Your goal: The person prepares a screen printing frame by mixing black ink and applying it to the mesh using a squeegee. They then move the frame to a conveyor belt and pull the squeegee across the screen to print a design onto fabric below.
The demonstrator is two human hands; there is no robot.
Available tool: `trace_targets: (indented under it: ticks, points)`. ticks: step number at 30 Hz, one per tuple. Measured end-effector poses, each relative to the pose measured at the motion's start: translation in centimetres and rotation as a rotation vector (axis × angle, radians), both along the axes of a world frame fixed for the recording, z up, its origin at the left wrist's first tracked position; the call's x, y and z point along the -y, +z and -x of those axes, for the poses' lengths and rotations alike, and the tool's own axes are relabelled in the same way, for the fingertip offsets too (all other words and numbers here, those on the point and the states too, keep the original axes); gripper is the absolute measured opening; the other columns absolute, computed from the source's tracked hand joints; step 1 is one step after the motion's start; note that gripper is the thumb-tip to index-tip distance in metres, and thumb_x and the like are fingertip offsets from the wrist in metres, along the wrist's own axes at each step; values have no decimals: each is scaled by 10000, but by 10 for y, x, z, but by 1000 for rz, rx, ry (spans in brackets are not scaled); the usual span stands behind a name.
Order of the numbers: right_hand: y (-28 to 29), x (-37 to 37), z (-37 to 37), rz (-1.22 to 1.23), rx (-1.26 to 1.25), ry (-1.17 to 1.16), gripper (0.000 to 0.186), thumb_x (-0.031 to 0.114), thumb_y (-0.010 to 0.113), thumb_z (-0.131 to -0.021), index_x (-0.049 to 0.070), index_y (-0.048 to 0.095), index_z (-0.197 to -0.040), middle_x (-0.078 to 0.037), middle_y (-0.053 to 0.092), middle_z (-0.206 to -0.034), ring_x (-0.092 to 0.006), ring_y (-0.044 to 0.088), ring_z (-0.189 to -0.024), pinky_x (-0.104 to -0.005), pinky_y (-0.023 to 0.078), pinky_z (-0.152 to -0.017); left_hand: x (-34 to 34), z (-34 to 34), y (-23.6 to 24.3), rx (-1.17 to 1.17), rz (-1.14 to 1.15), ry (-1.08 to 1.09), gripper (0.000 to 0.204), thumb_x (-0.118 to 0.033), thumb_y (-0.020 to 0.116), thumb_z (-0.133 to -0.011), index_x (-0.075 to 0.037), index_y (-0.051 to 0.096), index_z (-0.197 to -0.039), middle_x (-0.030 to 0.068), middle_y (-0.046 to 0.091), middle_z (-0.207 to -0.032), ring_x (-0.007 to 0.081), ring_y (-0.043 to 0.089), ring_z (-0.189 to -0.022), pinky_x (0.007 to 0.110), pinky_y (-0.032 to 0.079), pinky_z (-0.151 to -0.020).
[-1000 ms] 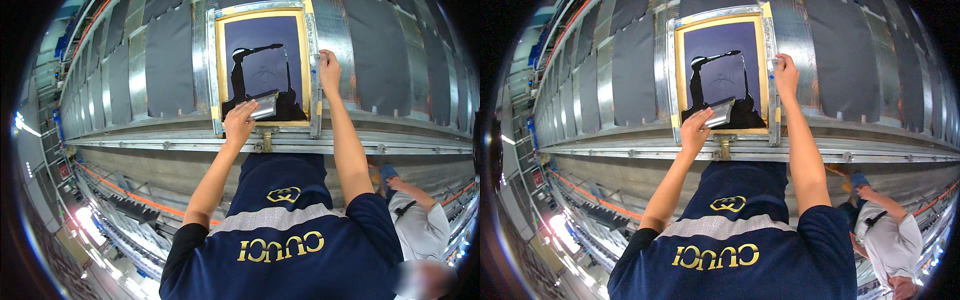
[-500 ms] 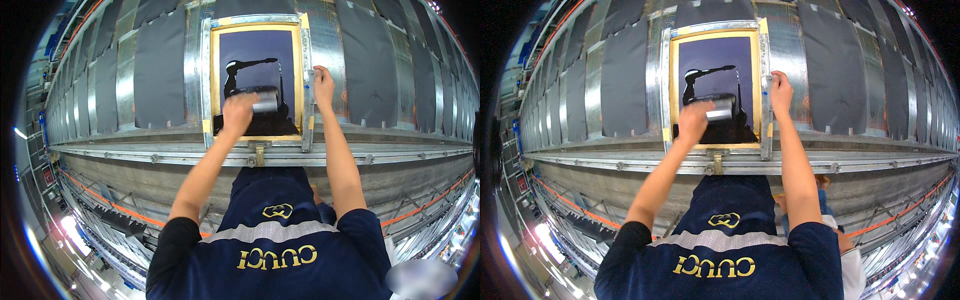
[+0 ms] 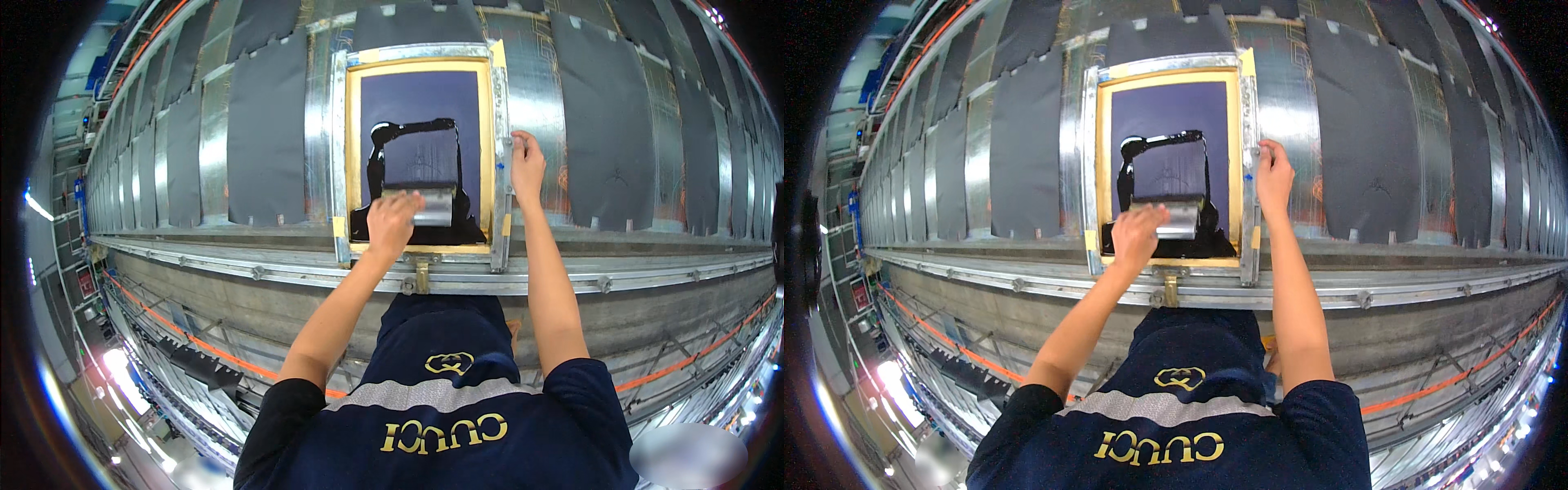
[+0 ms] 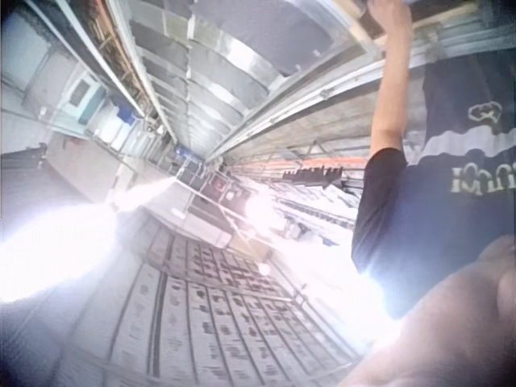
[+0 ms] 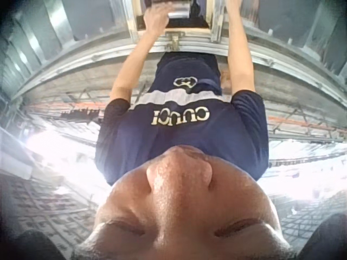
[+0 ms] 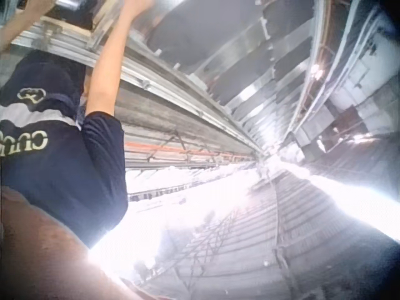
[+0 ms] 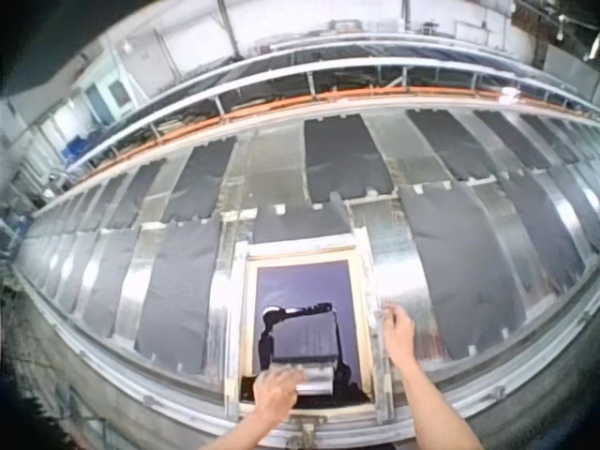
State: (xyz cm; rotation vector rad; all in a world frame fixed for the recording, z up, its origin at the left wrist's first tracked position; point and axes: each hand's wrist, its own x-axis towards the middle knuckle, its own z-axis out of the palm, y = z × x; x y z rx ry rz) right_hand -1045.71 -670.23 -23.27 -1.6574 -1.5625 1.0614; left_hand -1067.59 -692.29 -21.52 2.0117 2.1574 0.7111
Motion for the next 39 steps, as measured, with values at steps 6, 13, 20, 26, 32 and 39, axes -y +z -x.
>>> trace_targets:
  ticks: [6,13,20,26,32,39]
  points:
    - [-1,1,-2,37,-10,12,204,190,591,-1064,79,714,-1184,-11,468,-664,-108,417,-621,-341,370,-599,-87,37,6,125,-60,155,293,-6,732,-799,-170,833,-1021,93,794,-1021,298,762,-904,415,607,-761]
    - [-14,1,-4,34,-73,18,192,179,581,-1058,96,725,-1154,-32,472,-647,-131,438,-603,-361,389,-598,-96,29,2,21,96,149,301,-20,672,-809,-171,832,-1015,88,788,-979,317,746,-895,439,592,-776]
    - [-29,-7,-7,54,-86,71,175,185,597,-1058,103,729,-1140,-35,533,-681,-136,470,-636,-355,408,-615,25,-13,10,60,39,18,400,39,689,-729,-172,795,-1053,6,787,-1167,226,736,-1102,407,551,-845]
    - [33,0,42,-170,-15,128,202,223,588,-1076,96,714,-1169,4,547,-720,-110,471,-662,-317,412,-623,67,18,35,122,85,-32,598,-20,725,-734,-163,721,-1315,27,694,-1404,240,641,-1312,417,514,-1061]
    - [5,87,203,-335,-109,156,205,193,570,-1077,68,702,-1171,-98,680,-868,-130,593,-775,-347,489,-715,144,159,41,137,142,120,605,-36,741,-737,-191,720,-1321,-5,686,-1421,222,641,-1309,401,517,-981]
    - [4,190,369,-80,-82,93,186,178,556,-1069,80,697,-1143,-73,560,-680,-153,521,-620,-374,425,-601,228,332,23,93,170,140,580,-23,730,-744,-184,735,-1302,-5,696,-1410,232,649,-1299,410,508,-1003]
